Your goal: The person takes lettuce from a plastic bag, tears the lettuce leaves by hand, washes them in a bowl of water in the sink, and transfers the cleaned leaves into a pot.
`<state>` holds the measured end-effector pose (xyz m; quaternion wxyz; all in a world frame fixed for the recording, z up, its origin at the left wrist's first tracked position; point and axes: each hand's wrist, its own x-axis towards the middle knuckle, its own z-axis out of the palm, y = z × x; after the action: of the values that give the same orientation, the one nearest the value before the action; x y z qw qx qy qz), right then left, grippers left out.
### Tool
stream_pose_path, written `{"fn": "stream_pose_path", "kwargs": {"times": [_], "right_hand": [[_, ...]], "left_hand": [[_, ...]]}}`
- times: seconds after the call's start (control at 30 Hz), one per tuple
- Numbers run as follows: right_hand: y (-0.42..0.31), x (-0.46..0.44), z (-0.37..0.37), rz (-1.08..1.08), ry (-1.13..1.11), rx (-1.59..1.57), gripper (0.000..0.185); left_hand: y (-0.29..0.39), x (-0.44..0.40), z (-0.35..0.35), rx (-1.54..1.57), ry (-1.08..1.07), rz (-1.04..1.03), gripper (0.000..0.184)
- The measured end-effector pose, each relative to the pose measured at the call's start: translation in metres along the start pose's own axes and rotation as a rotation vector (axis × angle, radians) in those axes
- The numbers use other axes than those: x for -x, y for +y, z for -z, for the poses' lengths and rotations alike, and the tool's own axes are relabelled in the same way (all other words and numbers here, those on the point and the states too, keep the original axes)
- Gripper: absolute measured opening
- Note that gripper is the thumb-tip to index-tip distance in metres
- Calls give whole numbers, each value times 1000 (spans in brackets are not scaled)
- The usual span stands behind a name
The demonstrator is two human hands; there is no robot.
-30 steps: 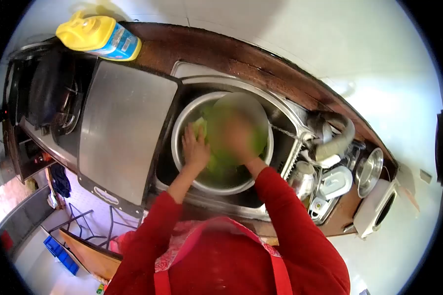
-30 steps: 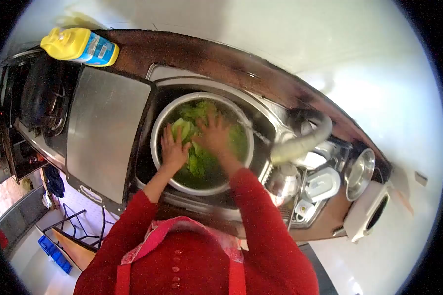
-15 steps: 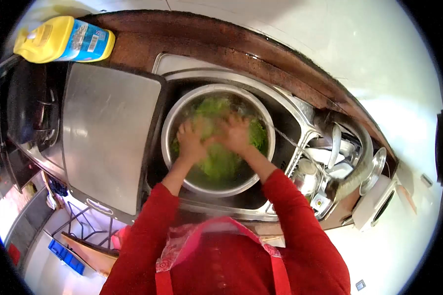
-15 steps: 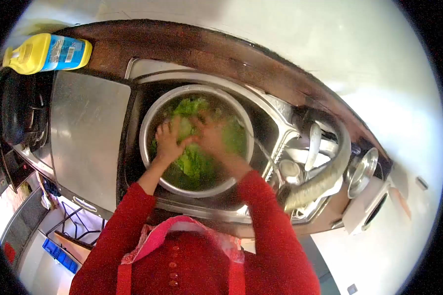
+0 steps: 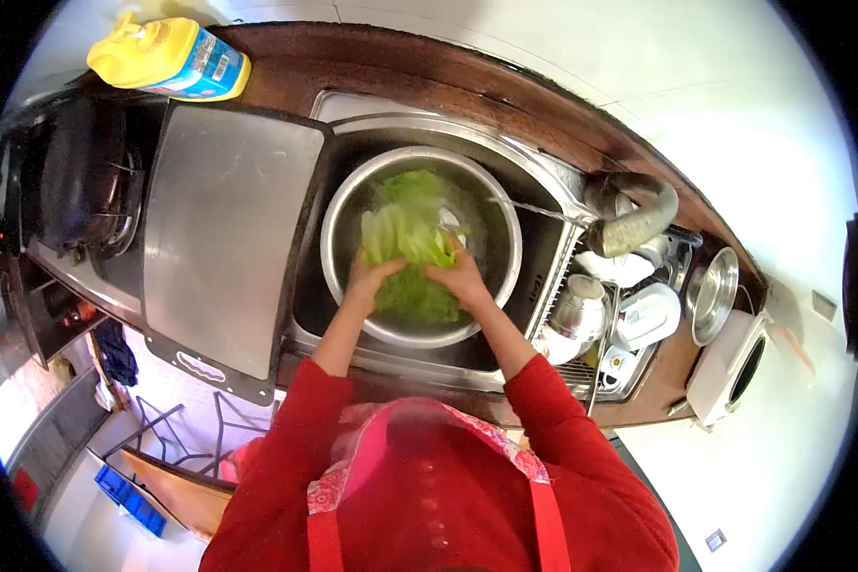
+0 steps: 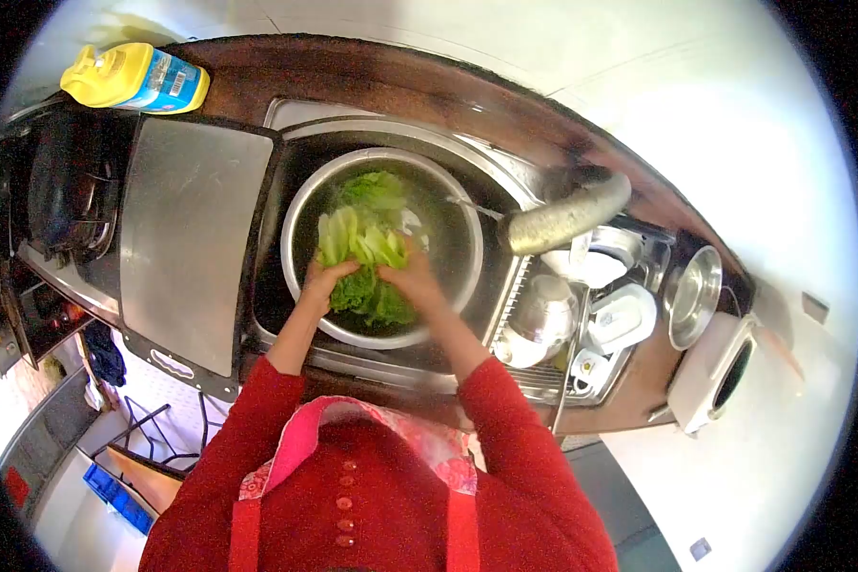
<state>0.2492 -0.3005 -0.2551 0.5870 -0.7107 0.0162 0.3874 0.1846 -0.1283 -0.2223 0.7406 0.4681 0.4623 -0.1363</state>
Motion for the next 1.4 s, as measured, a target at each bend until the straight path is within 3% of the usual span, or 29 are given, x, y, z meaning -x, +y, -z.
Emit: {"fn": "stream_pose_path", "kwargs": {"times": [0.1,0.17,0.27,0.37,0.4,0.5,0.53,0.73,0.83,0.93,1.03,1.07,1.13,1.17,1.23,1.27,1.33,1.4], "right_hand": [[-58,26,9,246,23,432,62],[-55,32,12,445,13,748,62],[-54,35,21,449,-126,971,60],[-47,18,17,527,15,1037,62],[-43,8,12,566,97,1043,64],[3,-24,-7,363,-5,1302,74],[13,-34,-12,383,37,1322,76],[15,-85,2,305,-190,1337,71],[12,-93,7,295,-184,1138,68],[-20,-76,-2,-15,-59,915,69],[8,-54,-8,-180,132,214,64],[6,-41,-9,-200,93,181,62],[-27,-11,-12,-236,13,120,59],[-25,-5,-12,-98,-74,347,59],[-37,3,-12,183,-242,794,61],[-57,7,-7,177,-304,1009,63],[-67,-8,-3,343,-157,1124,63],[-66,-33,-1,410,-26,1204,71]], "left_hand": [[-15,-6,9,-283,68,-474,66],[-13,3,6,-581,162,-556,69],[-28,7,13,-1069,222,-550,74],[-52,-10,11,-1124,352,-744,78],[-48,-15,4,-1115,333,-771,74],[-34,-30,-20,-1442,283,-492,64],[-35,-41,-19,-1468,257,-438,62],[-51,-88,-16,-1551,322,-580,59],[-42,-89,-17,-1578,277,-519,64],[-31,-87,-8,-1248,345,-708,71],[-37,-74,-9,-812,520,-471,77],[-46,-73,-12,-782,632,-343,73],[-45,-65,-4,-479,453,-121,66],[-44,-62,2,-328,362,-12,62],[-42,-52,4,-458,287,-247,53],[-37,-44,2,-511,242,-346,53],[-21,-29,0,-618,145,-428,49],[-20,-36,-2,-962,337,-616,47]]}}
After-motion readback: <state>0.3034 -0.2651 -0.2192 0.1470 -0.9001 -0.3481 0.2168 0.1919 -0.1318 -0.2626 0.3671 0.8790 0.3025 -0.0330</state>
